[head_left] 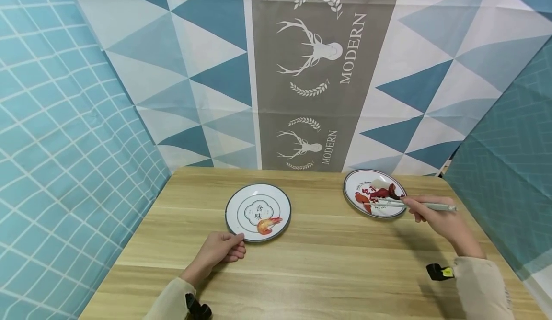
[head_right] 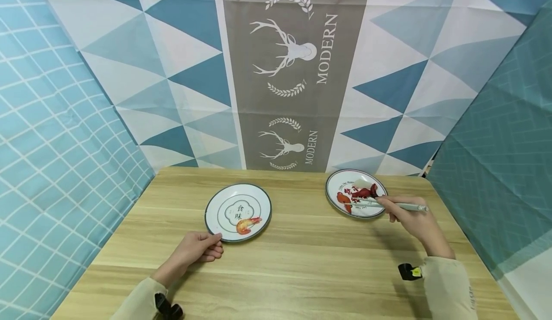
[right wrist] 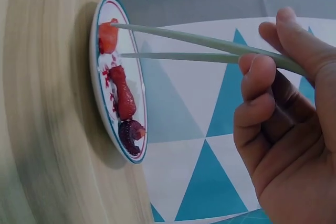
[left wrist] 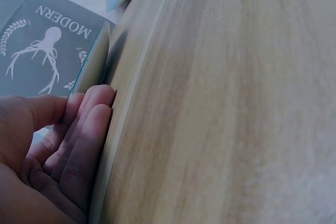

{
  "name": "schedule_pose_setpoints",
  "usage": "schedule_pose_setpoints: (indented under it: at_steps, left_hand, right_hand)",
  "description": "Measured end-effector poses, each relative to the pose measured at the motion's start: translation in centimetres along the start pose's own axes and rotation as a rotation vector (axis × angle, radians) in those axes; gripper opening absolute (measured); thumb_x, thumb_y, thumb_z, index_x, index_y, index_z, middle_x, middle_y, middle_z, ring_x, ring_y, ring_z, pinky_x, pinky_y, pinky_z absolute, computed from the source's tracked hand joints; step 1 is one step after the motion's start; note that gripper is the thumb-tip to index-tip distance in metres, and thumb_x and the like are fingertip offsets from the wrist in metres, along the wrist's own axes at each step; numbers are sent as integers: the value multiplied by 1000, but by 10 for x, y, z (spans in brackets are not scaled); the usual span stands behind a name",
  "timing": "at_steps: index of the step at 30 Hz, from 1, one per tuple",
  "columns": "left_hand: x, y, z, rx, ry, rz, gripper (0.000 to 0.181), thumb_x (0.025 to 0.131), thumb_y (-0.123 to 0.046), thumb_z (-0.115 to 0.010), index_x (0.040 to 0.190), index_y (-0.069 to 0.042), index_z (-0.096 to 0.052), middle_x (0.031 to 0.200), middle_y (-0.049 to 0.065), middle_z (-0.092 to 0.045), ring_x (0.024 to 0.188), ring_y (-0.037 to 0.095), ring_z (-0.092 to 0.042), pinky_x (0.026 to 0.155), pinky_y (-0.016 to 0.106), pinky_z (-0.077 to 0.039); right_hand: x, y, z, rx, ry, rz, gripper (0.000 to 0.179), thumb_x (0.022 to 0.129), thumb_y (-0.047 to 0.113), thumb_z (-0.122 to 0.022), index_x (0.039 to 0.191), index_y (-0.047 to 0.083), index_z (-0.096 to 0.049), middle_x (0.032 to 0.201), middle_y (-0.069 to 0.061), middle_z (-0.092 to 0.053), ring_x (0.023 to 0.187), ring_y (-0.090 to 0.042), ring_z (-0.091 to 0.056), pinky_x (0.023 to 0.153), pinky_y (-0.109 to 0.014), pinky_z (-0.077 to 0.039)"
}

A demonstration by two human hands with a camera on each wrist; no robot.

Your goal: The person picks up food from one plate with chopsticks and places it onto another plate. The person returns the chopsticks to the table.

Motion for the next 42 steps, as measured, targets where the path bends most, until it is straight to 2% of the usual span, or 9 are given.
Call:
schedule_pose_setpoints:
  at_steps: [4, 7, 11, 17, 23, 29, 33, 37, 42]
  left_hand:
    - [0, 0, 0, 5, -2, 1, 41, 102, -34, -65, 94, 5, -74, 78, 8, -77, 69, 14, -74, 65, 28, -65]
    - [0, -1, 0, 4, 3, -6, 41, 102, -33, -65, 93, 5, -74, 78, 8, -76, 69, 13, -74, 65, 27, -65]
    - [-1, -2, 0, -2, 14, -25, 40, 102, -32, -65, 92, 6, -74, 77, 8, -76, 68, 12, -74, 65, 26, -64]
    - [-1, -3, -1, -5, 19, -37, 39, 102, -30, -65, 92, 6, -75, 77, 8, -77, 69, 12, -74, 65, 26, -64]
    - [-1, -3, -1, -9, 19, -32, 38, 102, -30, -65, 92, 6, -75, 77, 8, -77, 68, 12, -74, 65, 26, -64]
    - [-2, -3, 0, -6, 16, -38, 39, 102, -31, -65, 93, 6, -74, 78, 8, -77, 69, 13, -74, 65, 26, -64]
    - [-2, -3, -1, -4, 17, -36, 39, 102, -31, -65, 93, 6, -74, 78, 8, -77, 68, 13, -74, 65, 26, -64]
    - [-2, -3, 0, -6, 14, -38, 39, 102, -31, -65, 93, 6, -74, 78, 8, -77, 68, 13, -74, 65, 26, -64]
    - [-2, -3, 0, -12, 15, -43, 38, 102, -30, -65, 93, 6, -74, 78, 8, -77, 68, 13, -74, 65, 26, -64]
  right_hand:
    - [0, 10, -5, -18, -48, 185, 12, 98, 9, -69, 103, 5, -80, 67, 7, -64, 59, -8, -54, 47, -23, -37]
    - [0, 13, -10, -16, -75, 290, 13, 93, 0, -73, 102, 4, -80, 71, 12, -66, 58, -6, -56, 45, -19, -37]
    - [1, 14, -16, 3, -93, 341, 17, 88, -5, -76, 101, 6, -81, 76, 11, -69, 59, -4, -59, 47, -16, -41]
    - [2, 15, -21, -26, -112, 361, 20, 86, -4, -78, 102, 8, -81, 79, 4, -73, 59, -5, -59, 50, -15, -43]
    - [3, 19, -26, -37, -91, 353, 17, 89, -1, -76, 103, 8, -81, 86, -3, -74, 59, -3, -56, 54, -15, -45]
    - [8, 13, -30, -20, -81, 229, 10, 97, 7, -70, 100, 6, -80, 68, 8, -61, 58, -6, -52, 53, -18, -42]
    - [12, 7, -32, -6, -84, 116, 27, 103, 20, -65, 81, 10, -75, 62, -1, -59, 58, -9, -51, 55, -22, -41]
    - [14, 5, -33, 9, -101, 69, 44, 106, 26, -59, 67, 8, -65, 61, -10, -60, 57, -11, -51, 55, -23, -39]
    - [15, 2, -35, 18, -104, 39, 44, 108, 28, -55, 74, 5, -69, 63, -10, -61, 60, -12, -53, 56, -22, -40]
Point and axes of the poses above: each hand's wrist, its own x-axis towards the middle knuckle, its own z-axis out of the back of the hand, y = z × x, the point moved 7 cm from there along x, towards the middle knuckle
